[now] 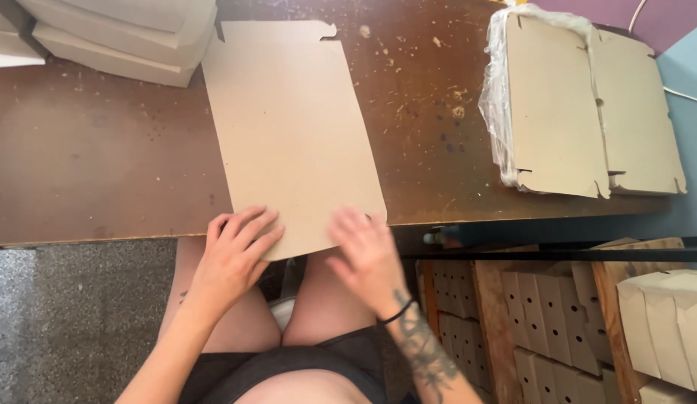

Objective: Folding cardboard sheets into boxes

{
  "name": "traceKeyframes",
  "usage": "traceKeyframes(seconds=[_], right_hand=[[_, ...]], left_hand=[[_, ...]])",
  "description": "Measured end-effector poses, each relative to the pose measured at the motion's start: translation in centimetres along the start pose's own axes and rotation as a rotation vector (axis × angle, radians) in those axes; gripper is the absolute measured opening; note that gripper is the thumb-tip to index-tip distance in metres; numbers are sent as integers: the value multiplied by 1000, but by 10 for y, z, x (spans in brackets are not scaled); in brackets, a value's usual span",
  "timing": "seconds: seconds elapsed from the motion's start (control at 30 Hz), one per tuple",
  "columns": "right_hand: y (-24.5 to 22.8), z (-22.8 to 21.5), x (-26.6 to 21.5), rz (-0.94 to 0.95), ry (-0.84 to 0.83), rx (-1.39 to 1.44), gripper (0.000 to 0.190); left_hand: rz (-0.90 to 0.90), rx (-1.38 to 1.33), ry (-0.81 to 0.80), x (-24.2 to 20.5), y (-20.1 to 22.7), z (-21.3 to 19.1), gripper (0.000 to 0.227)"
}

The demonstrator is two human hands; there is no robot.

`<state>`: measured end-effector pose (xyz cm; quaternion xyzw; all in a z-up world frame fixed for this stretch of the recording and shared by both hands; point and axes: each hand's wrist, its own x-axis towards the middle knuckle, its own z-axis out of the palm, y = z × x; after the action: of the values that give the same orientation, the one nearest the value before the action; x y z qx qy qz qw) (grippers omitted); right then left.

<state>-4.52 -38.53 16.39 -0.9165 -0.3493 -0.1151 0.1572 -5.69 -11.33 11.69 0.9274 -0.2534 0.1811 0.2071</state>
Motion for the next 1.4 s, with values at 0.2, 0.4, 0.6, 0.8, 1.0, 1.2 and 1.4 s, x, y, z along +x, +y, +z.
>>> traceKeyframes(seconds=[0.2,0.4,0.6,0.8,1.0,1.2,1.4], right_hand=[[22,-2,-4,52,179,-29,18],[18,9,19,257,121,257,16],[28,13,29,401,-13,254,29],[11,1,18,445,52,453,14],[4,3,8,312,171,535,11],[4,-2,4,281,177,524,26],[5,-12,-8,267,215,270,44]], left_hand=[[-17,-139,-55,9,-8,-33,24],[-393,-222,97,0,-12,-24,38],[-543,122,58,19,1,-25,42],[-502,45,159,-2,10,-34,34],[-258,47,348,-22,32,-4,17],[94,-3,619,-15,27,-7,5],[140,-126,526,-18,19,1,26]])
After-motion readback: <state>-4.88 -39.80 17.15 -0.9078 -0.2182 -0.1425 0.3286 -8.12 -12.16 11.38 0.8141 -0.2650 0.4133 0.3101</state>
